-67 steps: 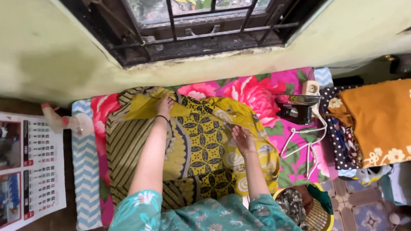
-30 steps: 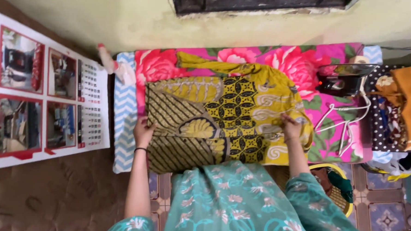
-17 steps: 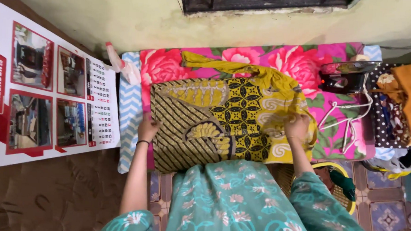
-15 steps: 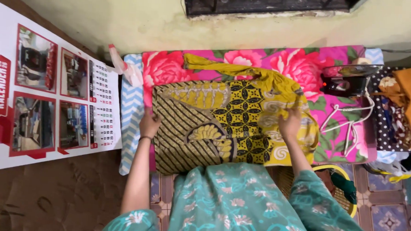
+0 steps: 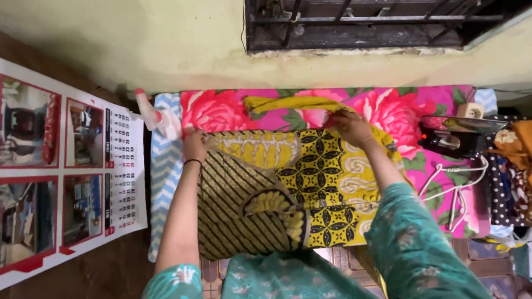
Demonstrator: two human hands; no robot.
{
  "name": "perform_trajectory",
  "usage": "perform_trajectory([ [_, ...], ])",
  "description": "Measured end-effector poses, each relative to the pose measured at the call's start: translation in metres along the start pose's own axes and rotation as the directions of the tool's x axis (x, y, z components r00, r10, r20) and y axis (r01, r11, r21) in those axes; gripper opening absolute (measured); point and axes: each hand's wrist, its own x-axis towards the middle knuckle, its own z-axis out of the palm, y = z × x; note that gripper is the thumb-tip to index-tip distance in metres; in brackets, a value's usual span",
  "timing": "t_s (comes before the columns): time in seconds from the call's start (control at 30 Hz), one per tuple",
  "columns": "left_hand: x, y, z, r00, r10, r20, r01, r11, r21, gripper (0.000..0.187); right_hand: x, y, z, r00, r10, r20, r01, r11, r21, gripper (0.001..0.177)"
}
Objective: Ironing and folding a piece of patterned fabric on a bed.
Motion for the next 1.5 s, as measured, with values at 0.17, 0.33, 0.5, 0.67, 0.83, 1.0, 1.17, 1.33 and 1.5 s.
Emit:
perform_trajectory([
  [0.17,0.034,-0.031,0.034,0.978,0.137,-0.158,-0.102,0.971,0.214,0.011,0.012,0.027,0.015,1.0,0.027,-0.015,-0.03,0.967,-0.255,0.024],
  [0.33,0.046,-0.016,0.019,0.994,0.102,0.046,-0.111,0.932,0.346,0.02,0.031,0.085,0.094,0.988,0.043,-0.146,-0.076,0.971,-0.227,0.024],
  [0.5,0.041,0.013,-0.001,0.982,0.184,0.031,-0.158,0.733,0.662,0.04,0.007,0.039,0.105,0.966,-0.162,-0.2,-0.011,0.75,-0.661,0.043],
  [0.67,-0.024,0.062,-0.011,0.971,0.201,-0.133,-0.113,0.867,0.485,0.049,-0.075,-0.04,0.074,0.964,-0.154,-0.216,0.027,0.867,-0.498,0.061],
  [0.83,-0.117,0.083,0.014,0.931,0.366,0.004,-0.293,0.737,0.609,0.073,-0.139,0.01,0.072,0.789,0.472,-0.394,-0.446,0.88,0.162,0.047],
  [1.0,-0.138,0.049,0.016,0.978,0.146,0.147,-0.185,0.933,0.309,0.1,-0.159,0.097,0.059,0.794,0.606,-0.052,-0.596,0.791,0.138,0.076],
  [1.17,-0.137,0.067,-0.011,0.982,0.124,0.143,-0.166,0.928,0.333,0.115,-0.19,0.081,0.07,0.853,0.379,-0.358,-0.415,0.91,-0.026,0.053],
  [1.33,-0.181,0.032,0.004,0.972,0.166,-0.167,-0.114,0.952,0.286,0.104,-0.256,0.049,0.104,0.739,0.383,-0.554,-0.41,0.908,0.081,0.018],
  [1.5,-0.223,-0.005,0.006,0.98,-0.136,-0.146,0.18,0.917,0.355,0.057,-0.285,0.108,0.157,0.506,0.822,-0.261,-0.598,0.552,0.581,0.042],
])
